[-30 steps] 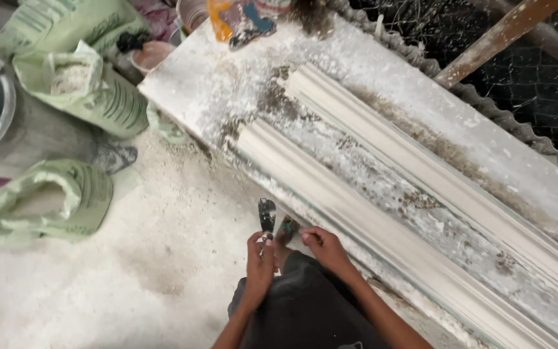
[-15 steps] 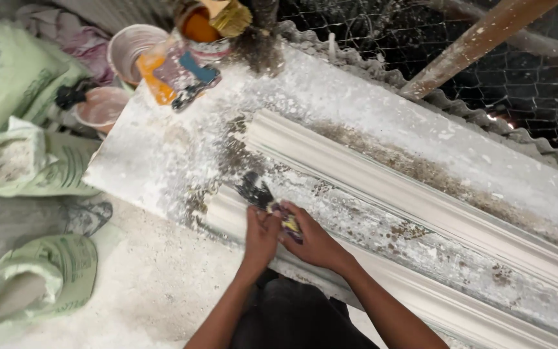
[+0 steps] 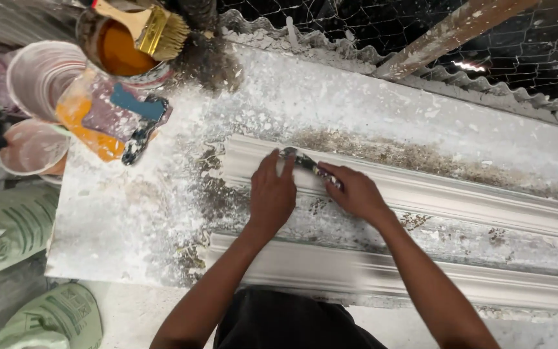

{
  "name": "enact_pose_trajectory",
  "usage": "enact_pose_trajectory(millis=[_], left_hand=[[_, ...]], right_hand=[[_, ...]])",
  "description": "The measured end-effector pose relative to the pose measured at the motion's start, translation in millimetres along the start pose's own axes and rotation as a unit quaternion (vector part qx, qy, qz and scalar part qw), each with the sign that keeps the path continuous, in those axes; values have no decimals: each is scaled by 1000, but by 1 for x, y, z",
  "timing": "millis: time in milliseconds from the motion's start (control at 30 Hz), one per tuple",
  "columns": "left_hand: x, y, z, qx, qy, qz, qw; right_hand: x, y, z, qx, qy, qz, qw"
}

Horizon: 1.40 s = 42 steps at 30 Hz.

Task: The person scrapes white dust and debris off long white molding pieces using a scraper. They work on the molding laid out on a dusty floor, repeatedly scraping the surface and edges to remove the residue.

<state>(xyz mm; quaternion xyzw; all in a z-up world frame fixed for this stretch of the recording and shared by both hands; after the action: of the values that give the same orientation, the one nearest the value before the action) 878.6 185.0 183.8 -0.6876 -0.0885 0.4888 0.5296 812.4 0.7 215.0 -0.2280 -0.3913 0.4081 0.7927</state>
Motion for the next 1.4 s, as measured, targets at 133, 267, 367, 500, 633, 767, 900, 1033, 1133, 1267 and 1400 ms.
enact_pose_trajectory(millis=[133,267,367,500,633,767,900,1033,1133,1267,1400], left_hand=[[8,31,-50,-25,69,-98,992],[6,66,-78,-37,84,-119,989],[5,50,-85,-93,119,-111,982],[61,16,-83,-55,42,-168,983],[109,-55,-71,-51,-15,-248,967],[111,-27,-73,-27,-22,-211,977],[68,14,-88,-52,23,-142,988],[58,28,-93,-42,29,-110,993],[95,-5,-87,18,-21,-198,980],[119,-85,-70,57,-36,-217,974],[94,-133,-45,-57,-68,42,995]], right_hand=[[-3,-40,-29,21,-32,14,999],[-10,-75,-39,82,-34,-8,996],[-14,-82,-57,105,-17,-25,994],[60,-79,-103,125,-118,-37,984],[99,-47,-149,115,-203,-60,971],[90,-58,-148,150,-190,-55,969],[42,-76,-120,166,-120,-58,977],[16,-75,-109,161,-65,-48,984],[74,-65,-127,141,-152,-98,973],[105,-16,-157,108,-220,-156,957],[105,24,-149,33,-145,-334,931]])
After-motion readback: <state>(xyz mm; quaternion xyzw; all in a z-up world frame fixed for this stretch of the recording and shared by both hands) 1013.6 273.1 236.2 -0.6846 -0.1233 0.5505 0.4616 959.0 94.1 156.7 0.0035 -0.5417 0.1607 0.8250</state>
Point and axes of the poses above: each hand's wrist, its own z-axis away from the middle knuckle, its own y-axis out of the palm, x = y × z, the point moved 5 cm from there along -z, towards the middle knuckle, and after that the axes turned 14 degrees about x, right-handed, at the moved point
